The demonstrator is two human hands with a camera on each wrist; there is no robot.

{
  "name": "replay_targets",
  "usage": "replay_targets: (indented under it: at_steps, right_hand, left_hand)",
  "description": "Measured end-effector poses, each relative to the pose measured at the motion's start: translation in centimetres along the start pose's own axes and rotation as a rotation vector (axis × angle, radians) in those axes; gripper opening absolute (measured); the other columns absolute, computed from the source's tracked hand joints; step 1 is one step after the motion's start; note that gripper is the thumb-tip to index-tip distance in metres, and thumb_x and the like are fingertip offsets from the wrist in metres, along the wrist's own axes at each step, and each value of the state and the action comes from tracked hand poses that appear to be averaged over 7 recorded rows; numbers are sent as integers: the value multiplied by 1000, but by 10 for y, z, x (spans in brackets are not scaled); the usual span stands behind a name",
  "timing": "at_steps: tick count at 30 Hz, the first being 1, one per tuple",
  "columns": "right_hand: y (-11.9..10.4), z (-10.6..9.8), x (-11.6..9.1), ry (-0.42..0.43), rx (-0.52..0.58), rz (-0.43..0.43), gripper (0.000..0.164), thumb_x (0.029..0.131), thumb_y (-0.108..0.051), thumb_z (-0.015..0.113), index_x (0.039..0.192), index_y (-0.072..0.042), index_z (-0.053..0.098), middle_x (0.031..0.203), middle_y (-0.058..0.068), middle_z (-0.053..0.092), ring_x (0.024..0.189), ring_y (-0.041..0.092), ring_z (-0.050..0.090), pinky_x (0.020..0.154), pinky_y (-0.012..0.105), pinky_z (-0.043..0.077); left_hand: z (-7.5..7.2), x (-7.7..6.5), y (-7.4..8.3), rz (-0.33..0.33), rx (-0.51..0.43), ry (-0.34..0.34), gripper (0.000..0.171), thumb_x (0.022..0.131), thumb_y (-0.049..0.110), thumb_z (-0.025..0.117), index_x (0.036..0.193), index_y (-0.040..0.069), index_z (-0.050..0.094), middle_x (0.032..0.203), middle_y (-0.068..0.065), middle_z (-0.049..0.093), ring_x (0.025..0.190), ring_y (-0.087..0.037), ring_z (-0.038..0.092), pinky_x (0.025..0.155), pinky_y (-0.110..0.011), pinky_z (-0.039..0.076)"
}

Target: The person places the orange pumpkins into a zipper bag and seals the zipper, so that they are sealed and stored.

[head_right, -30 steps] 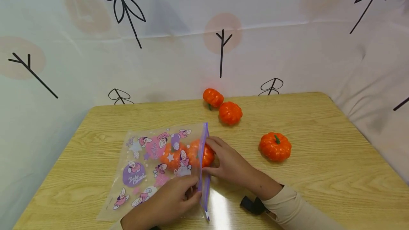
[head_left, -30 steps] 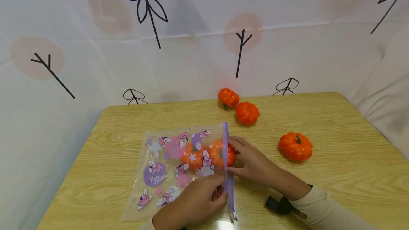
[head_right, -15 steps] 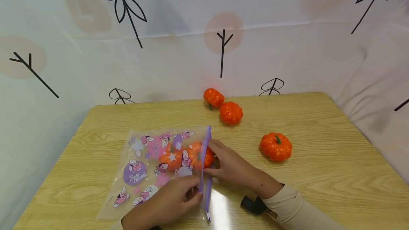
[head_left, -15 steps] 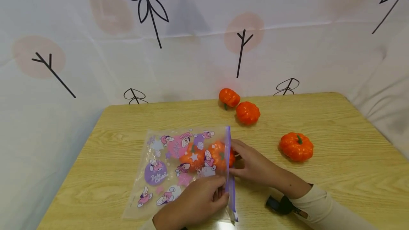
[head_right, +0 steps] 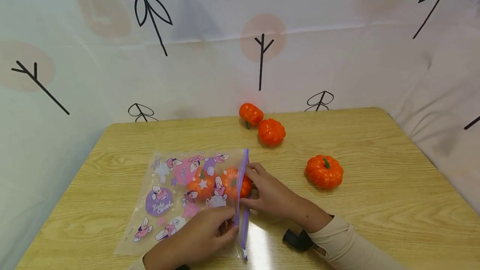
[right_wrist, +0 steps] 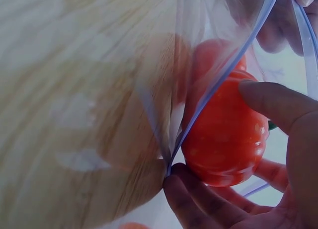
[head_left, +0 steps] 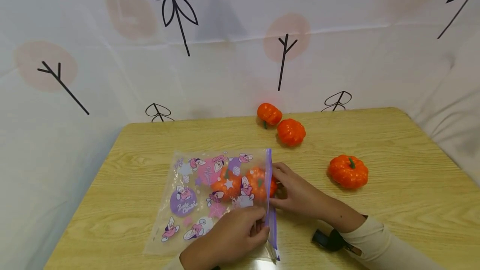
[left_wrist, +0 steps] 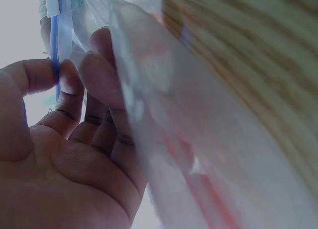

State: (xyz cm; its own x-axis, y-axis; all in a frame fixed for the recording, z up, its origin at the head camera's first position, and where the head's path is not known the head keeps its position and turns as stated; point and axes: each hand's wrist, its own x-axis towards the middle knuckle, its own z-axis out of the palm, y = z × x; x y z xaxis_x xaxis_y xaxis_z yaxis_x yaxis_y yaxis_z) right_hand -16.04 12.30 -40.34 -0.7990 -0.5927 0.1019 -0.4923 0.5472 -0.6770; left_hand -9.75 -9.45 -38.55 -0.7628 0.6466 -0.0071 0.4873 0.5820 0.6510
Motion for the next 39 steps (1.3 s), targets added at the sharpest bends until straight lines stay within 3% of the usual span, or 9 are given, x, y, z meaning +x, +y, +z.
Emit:
replay_targets:
  at_steps: [9,20,31,39]
  right_hand:
    - [1,0,0,-27,4,-9,69,88,-9,66,151,-14,39,145,8,43,110,15,53,92,30,52]
    - [5,2,1,-30,94,-1,67,90,-4,65,149,-7,34,143,14,51,117,25,63,97,39,54]
    - [6,4,3,2,164,82,56,90,-8,71,136,-6,39,141,19,53,113,33,67,91,37,57]
    - [7,3,1,34,146,56,39,89,-10,74,119,-7,49,123,15,59,112,33,67,91,38,57]
  left_hand:
    - [1,1,-2,-9,-1,-8,20,94,24,64,77,21,52,69,14,46,60,5,40,52,-13,34]
    - [2,1,-2,-12,-7,-17,18,94,24,64,79,21,54,69,14,46,60,5,40,53,-12,35]
    - [3,1,-2,-7,1,-9,15,94,25,63,82,22,56,69,15,46,62,5,41,53,-12,36]
    - [4,1,-3,21,24,3,19,94,24,64,78,21,54,68,14,46,60,6,39,53,-11,34]
